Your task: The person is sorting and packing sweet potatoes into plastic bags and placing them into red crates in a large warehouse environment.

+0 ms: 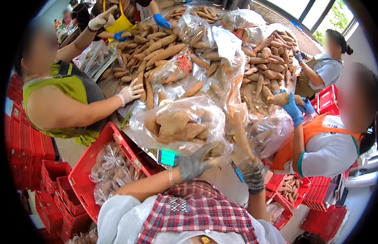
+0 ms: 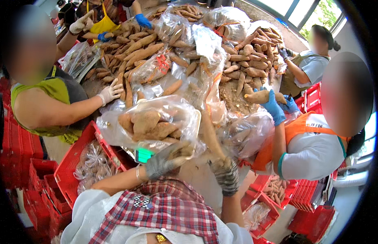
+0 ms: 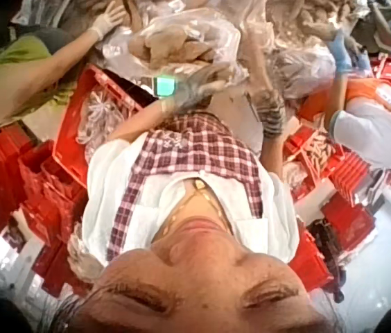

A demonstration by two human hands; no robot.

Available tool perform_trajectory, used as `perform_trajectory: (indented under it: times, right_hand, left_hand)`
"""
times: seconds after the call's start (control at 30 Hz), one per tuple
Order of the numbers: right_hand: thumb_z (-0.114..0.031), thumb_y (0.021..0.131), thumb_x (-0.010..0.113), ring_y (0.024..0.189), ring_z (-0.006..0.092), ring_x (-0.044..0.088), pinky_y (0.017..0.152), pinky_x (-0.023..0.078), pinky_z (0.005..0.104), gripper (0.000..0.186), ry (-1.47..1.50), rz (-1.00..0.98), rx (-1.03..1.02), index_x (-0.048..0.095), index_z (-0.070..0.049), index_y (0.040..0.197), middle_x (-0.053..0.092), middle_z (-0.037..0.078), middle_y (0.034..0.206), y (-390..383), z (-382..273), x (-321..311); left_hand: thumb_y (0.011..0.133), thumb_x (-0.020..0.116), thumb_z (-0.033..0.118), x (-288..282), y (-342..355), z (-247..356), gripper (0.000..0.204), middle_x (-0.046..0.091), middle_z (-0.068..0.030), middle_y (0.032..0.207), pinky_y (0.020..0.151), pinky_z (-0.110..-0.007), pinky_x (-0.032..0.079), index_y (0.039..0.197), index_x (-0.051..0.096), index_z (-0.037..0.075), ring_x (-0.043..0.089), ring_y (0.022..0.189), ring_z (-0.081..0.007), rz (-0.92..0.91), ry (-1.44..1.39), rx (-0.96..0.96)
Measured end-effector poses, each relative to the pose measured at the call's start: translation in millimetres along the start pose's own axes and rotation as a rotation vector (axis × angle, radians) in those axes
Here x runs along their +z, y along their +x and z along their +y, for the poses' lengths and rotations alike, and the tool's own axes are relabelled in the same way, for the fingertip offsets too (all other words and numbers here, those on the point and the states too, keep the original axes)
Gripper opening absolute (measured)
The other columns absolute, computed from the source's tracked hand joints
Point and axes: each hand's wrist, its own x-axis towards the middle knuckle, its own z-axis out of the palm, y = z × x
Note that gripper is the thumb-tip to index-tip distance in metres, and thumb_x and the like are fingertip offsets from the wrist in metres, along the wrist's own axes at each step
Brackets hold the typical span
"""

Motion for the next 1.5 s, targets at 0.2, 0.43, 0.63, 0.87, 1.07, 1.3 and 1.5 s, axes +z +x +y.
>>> perform_trajectory:
  times: [0.2, 0.43, 0.63, 0.87, 1.07, 1.3, 1.5]
  right_hand:
    - [-0.024, 0.088, 0.056, 0.065, 0.0229, 0.055, 0.063, 0.045, 0.0339, 0.021, -0.168, -0.063, 0.004, 0.054, -0.002, 0.084, 0.057, 0.011, 0.075, -55.7, 55.1, 19.5]
    - [-0.008, 0.068, 0.06, 0.082, 0.0312, 0.054, 0.07, 0.045, 0.0394, 0.02, -1.598, -0.622, -1.115, 0.057, -0.006, 0.088, 0.056, 0.011, 0.086, -45.9, 52.2, 25.3]
    - [-0.033, 0.076, 0.06, 0.088, 0.0343, 0.055, 0.077, 0.043, 0.0441, 0.033, -2.103, 0.042, -0.783, 0.06, -0.004, 0.093, 0.058, 0.018, 0.092, 9.9, 41.0, -48.8]
    - [-0.034, 0.075, 0.062, 0.091, 0.0371, 0.054, 0.08, 0.043, 0.0424, 0.041, -1.948, 0.215, -0.157, 0.058, 0.0, 0.097, 0.058, 0.022, 0.094, 9.2, 64.4, -97.7]
    - [-0.014, 0.072, 0.067, 0.097, 0.0357, 0.054, 0.084, 0.043, 0.04, 0.045, -1.763, 0.202, -0.176, 0.051, 0.003, 0.111, 0.057, 0.022, 0.101, 5.9, 68.3, -103.4]
    - [-0.013, 0.084, 0.058, 0.049, 0.0141, 0.049, 0.045, 0.043, 0.0288, 0.028, -0.857, 0.217, -0.079, 0.049, -0.003, 0.109, 0.051, 0.003, 0.073, 22.1, 98.1, -148.4]
    - [-0.022, 0.086, 0.059, 0.041, 0.0082, 0.037, 0.036, 0.032, 0.0251, 0.032, -0.692, 0.118, 0.035, 0.049, -0.005, 0.111, 0.048, 0.001, 0.064, 19.0, 81.1, -102.6]
  left_hand:
    - [0.087, 0.056, 0.038, 32.3, 9.9, -11.1, 0.054, 0.052, -0.009, 0.114, 0.095, -0.032, 0.037, 0.123, 0.042, 0.001, 0.049, 0.107, -0.0169, 0.124, -0.302, -0.047]
    - [0.09, 0.051, 0.037, 10.5, 4.9, -16.5, 0.057, 0.051, -0.0101, 0.118, 0.095, -0.03, 0.037, 0.13, 0.037, -0.002, 0.046, 0.11, -0.0178, -0.158, -0.168, -0.147]
    - [0.088, 0.053, 0.038, -5.7, -5.2, -29.4, 0.064, 0.05, -0.0199, 0.124, 0.097, -0.033, 0.036, 0.133, 0.033, -0.001, 0.049, 0.115, -0.0266, -0.033, 0.127, -0.078]
    - [0.084, 0.059, 0.041, -13.1, -32.0, -34.8, 0.067, 0.048, -0.0145, 0.126, 0.098, -0.033, 0.035, 0.135, 0.033, 0.005, 0.046, 0.116, -0.0214, 0.035, 0.123, -0.157]
    - [0.082, 0.053, 0.056, 1.9, -18.8, -3.2, 0.066, 0.056, -0.0141, 0.117, 0.09, -0.036, 0.042, 0.128, 0.045, 0.01, 0.053, 0.109, -0.025, -0.047, 0.542, -0.124]
    - [0.081, 0.059, 0.052, -5.1, -36.1, -16.1, 0.073, 0.052, -0.0211, 0.12, 0.096, -0.036, 0.039, 0.128, 0.041, -0.001, 0.05, 0.114, -0.0302, 0.012, 0.386, -0.157]
    - [0.081, 0.061, 0.048, -4.1, -26.3, 1.6, 0.069, 0.052, -0.0196, 0.121, 0.097, -0.035, 0.039, 0.128, 0.043, 0.0, 0.05, 0.114, -0.0298, -0.048, 0.341, -0.216]
